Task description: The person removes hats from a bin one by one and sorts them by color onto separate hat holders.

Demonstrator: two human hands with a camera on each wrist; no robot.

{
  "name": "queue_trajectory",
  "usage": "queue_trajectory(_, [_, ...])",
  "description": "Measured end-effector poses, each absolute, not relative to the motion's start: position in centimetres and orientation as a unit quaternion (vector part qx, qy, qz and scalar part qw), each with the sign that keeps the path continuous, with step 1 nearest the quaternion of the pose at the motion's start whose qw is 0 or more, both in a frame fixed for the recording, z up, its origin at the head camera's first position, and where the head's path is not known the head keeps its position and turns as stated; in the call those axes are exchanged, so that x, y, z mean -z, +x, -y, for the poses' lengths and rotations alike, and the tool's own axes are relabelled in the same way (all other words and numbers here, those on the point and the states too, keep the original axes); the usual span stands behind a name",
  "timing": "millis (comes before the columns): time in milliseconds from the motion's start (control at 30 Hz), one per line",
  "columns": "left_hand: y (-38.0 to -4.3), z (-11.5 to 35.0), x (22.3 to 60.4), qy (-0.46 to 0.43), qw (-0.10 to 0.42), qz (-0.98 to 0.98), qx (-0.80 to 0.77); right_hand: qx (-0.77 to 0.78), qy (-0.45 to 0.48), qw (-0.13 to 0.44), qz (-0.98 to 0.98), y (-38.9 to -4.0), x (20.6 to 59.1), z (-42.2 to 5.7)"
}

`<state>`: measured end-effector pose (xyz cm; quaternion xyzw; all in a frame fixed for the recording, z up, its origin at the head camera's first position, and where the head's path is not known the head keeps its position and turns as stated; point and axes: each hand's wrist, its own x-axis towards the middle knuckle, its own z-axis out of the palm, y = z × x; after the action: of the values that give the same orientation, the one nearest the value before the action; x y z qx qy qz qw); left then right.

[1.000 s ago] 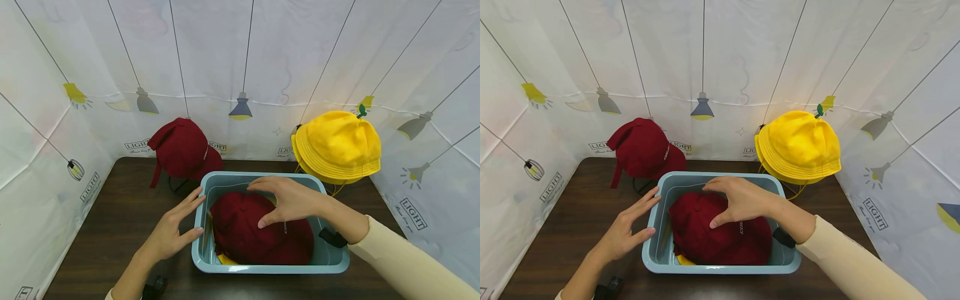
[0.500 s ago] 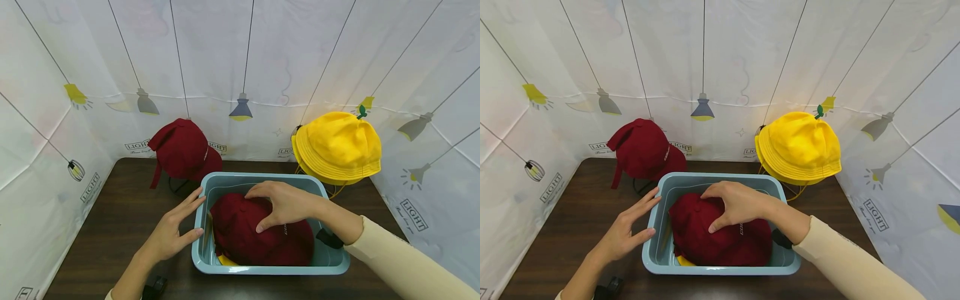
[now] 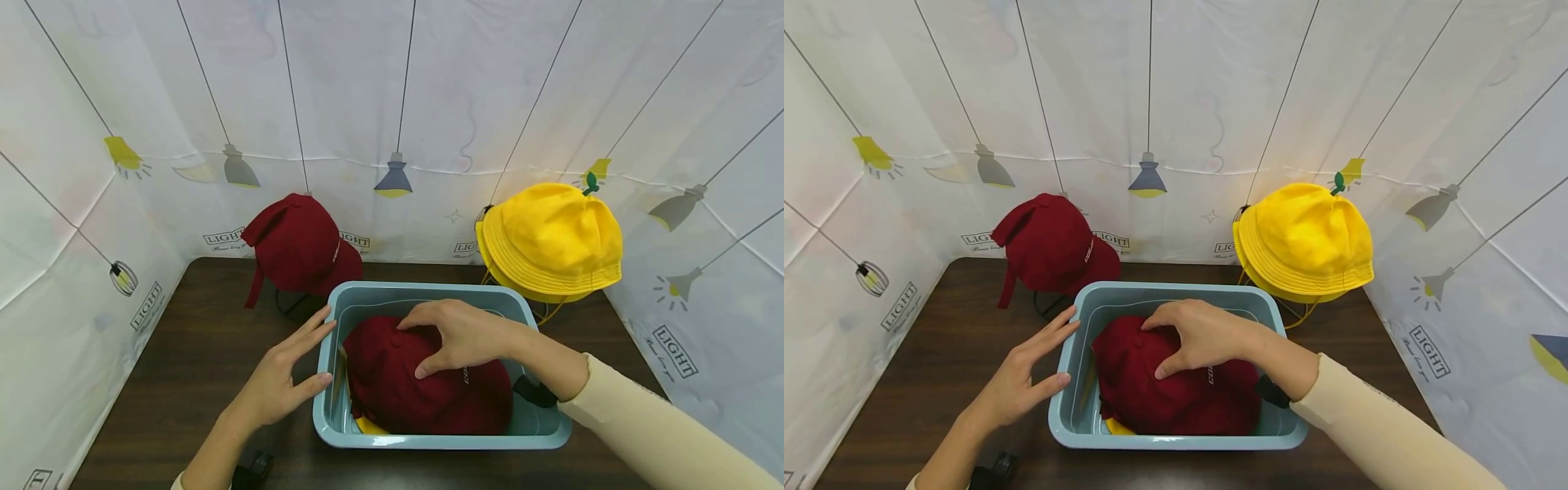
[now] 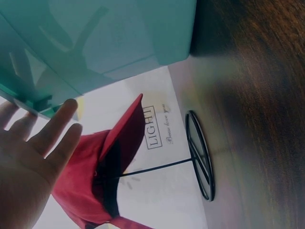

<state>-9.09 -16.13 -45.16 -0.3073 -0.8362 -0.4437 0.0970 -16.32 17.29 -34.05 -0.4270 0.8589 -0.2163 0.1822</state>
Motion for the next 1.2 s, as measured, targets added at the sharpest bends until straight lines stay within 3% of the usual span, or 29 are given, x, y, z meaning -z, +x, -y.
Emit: queue_trajectory(1200, [-9.07, 16.10, 45.10, -0.304, 0.091, 0.835, 0.450, 0.214, -0.499, 0.067, -0.837, -16.15, 33.96, -17.22])
